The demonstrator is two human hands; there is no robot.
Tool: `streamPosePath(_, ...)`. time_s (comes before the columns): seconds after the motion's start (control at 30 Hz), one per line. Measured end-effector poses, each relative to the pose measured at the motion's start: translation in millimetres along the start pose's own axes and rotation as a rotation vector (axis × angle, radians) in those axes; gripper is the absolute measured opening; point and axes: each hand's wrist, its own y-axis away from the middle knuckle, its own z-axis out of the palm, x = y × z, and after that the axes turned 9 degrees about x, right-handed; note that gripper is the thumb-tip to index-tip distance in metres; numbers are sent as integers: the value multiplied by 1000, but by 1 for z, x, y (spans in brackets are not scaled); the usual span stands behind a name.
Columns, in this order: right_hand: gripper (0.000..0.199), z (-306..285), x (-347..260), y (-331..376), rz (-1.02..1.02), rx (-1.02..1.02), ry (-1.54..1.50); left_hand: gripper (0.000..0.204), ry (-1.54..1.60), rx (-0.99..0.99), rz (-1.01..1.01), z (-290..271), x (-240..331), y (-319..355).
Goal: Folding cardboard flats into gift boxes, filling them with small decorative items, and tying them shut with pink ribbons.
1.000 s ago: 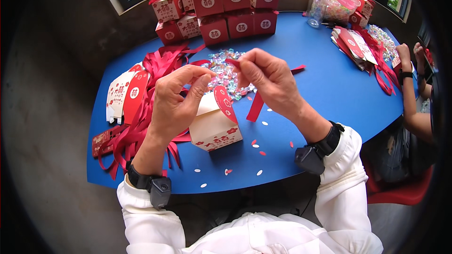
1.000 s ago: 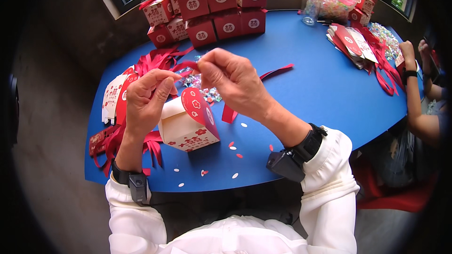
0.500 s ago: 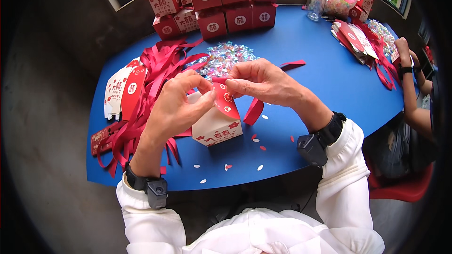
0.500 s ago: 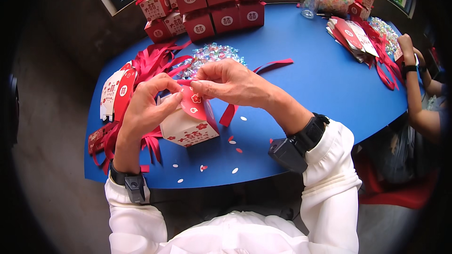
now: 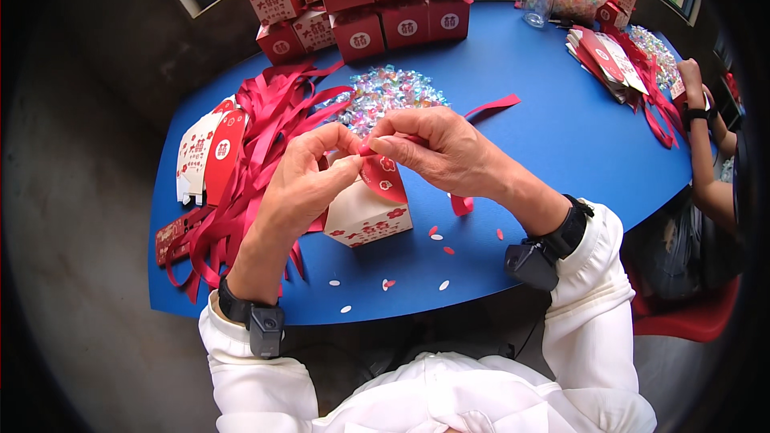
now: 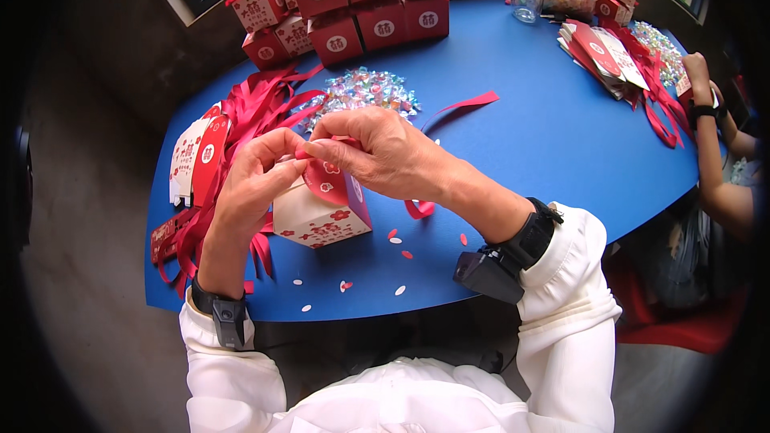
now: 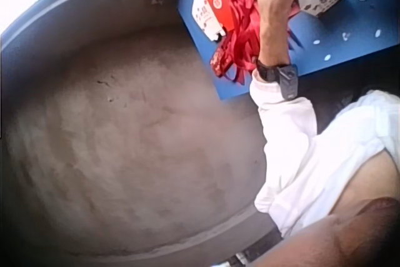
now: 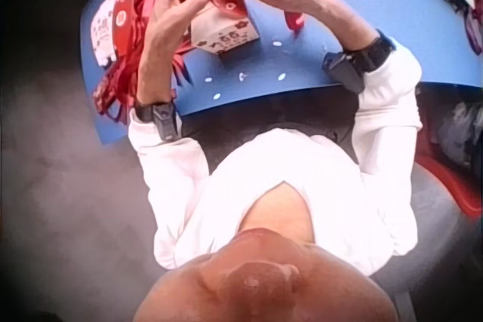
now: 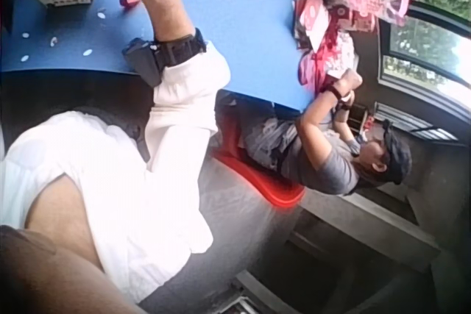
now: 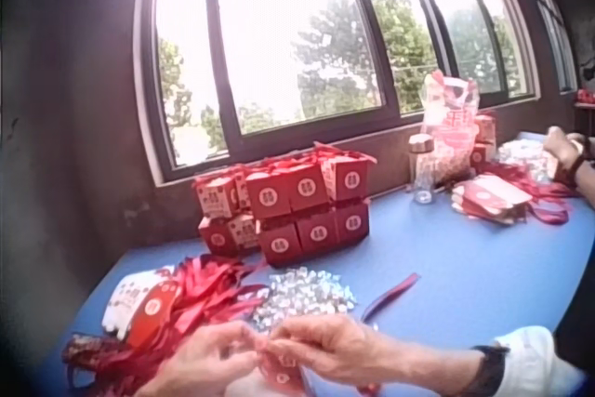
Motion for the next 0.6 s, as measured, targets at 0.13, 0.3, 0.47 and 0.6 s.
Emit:
streamPosePath(0.13, 18, -1, -7, 1, 117, 20, 34, 16, 26, 9, -19, 2, -1, 0)
streamPosePath(0.3, 17, 1, -6, 1, 183, 18, 67, 18, 37, 16, 11, 1, -5, 1)
streamPosePath(0.47, 15, 3, -3, 1, 177, 21, -5, 20, 45, 0, 22, 2, -1, 1)
streamPosePath(0.6, 20, 2, 2, 0, 178, 27, -62, 21, 18, -30, 53, -1, 0, 1)
